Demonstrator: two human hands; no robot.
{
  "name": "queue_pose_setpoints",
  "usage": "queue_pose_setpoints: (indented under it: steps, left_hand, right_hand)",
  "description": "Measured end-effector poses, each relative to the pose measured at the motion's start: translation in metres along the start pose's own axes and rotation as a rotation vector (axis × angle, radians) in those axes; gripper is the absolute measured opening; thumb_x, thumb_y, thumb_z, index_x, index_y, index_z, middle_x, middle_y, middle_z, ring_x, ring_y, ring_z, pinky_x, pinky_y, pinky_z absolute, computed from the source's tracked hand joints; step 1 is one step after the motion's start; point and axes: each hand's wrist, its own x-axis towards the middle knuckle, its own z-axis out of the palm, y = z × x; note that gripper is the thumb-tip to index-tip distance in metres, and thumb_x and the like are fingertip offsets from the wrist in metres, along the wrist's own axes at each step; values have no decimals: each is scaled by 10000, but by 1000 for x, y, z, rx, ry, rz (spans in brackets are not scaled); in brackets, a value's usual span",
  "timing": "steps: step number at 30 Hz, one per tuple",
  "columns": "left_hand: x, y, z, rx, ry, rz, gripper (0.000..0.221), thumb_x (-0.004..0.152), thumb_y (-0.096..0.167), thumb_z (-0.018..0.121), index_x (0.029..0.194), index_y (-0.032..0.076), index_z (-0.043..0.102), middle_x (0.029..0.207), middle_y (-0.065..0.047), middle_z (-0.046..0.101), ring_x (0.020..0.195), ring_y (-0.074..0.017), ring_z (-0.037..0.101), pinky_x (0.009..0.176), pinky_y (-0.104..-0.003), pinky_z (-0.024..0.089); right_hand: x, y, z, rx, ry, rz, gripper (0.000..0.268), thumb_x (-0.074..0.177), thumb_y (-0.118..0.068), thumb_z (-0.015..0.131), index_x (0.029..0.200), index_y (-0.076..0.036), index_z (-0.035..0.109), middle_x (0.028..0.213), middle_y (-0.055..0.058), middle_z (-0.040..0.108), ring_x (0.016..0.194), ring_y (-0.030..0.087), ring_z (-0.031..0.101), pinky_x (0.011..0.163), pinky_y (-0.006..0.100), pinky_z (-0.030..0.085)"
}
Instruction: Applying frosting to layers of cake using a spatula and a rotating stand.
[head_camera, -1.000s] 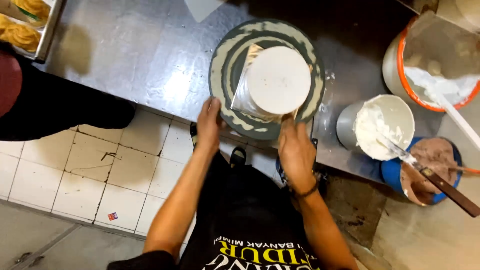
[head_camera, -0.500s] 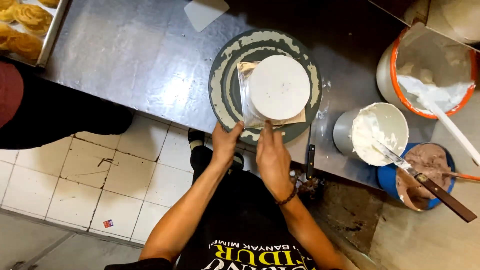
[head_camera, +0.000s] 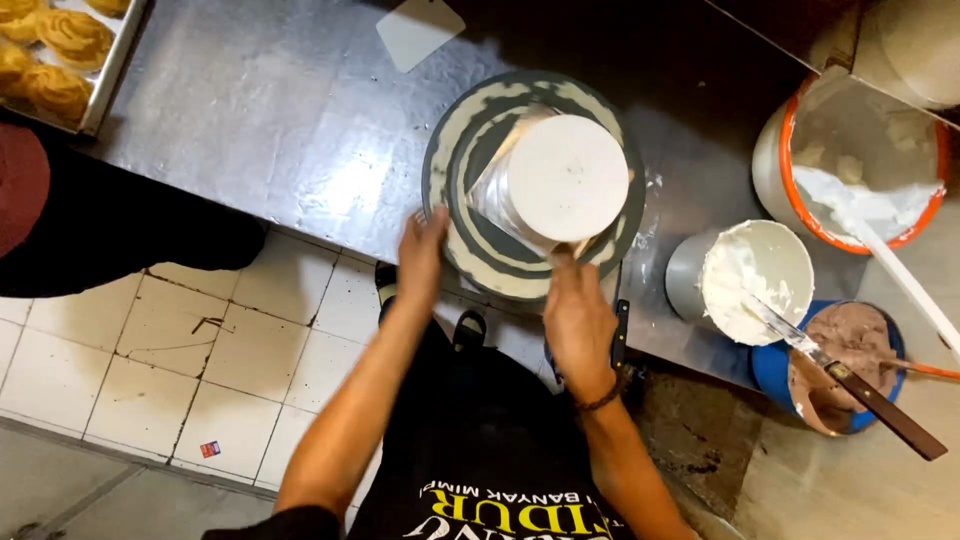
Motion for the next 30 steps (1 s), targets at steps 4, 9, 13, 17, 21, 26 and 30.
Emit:
queue_pose_setpoints:
  steps: [4,9,13,17,21,26,30]
  left_hand:
    - [29,-9,2,11,-17,107,502,851,391,859,1199,86,666,912,-67,722,866,-153,675,779,-316,560]
    - [18,-12,6,-30,-38,68,445,839,315,888,1122,51,667,959,-103,741,893,-176,683,772,-373,575]
    - [4,-2,11,-63,-16,31,513,790,292,907,1135,16,644,994,-106,707,936,-201,652,806,-401,557]
    - [-15,6,20,-113,50,3,521,757,251,916,1122,0,642,1007,-108,686,958,-219,632,843,-411,548]
    - [-14,-9,24,-105,85,6,492,753,247,914,1111,17,668,1013,-112,705,974,-216,648,842,-396,546]
    - [-13,-46,37,-69,198,20,476,762,272,901,1128,41,700,1017,-164,736,931,-238,663,832,-410,526]
    - [-35,-65,32,-1,87,-87,388,888,308,798,1113,-3,738,1045,-205,774,921,-231,702,770,-428,553]
  right_hand:
    - [7,3,1,-64,137,23,355,1051,-221,481,1359,-83,591,1011,126,574,707,415,679,502,512,558]
    - [9,-13,6,-43,160,20,255,1048,-215,485,1194,-77,642,1019,116,599,695,389,708,514,495,580]
    - [7,-37,1,24,165,-19,366,1033,-188,463,1356,-49,566,983,138,579,724,388,692,534,474,564]
    - [8,-58,-12,190,62,-1,468,1044,-155,424,1487,-22,498,953,120,607,711,353,683,538,458,562]
    - [9,-64,2,91,121,-113,478,1028,-138,478,1491,-19,493,948,145,584,743,393,683,541,479,557]
    - [13,-72,9,167,125,-135,511,1025,-144,490,1524,-38,481,972,117,594,726,376,669,522,455,538]
    - [12,-53,21,114,227,-187,507,973,-158,568,1476,-101,559,949,48,592,753,297,688,571,395,558]
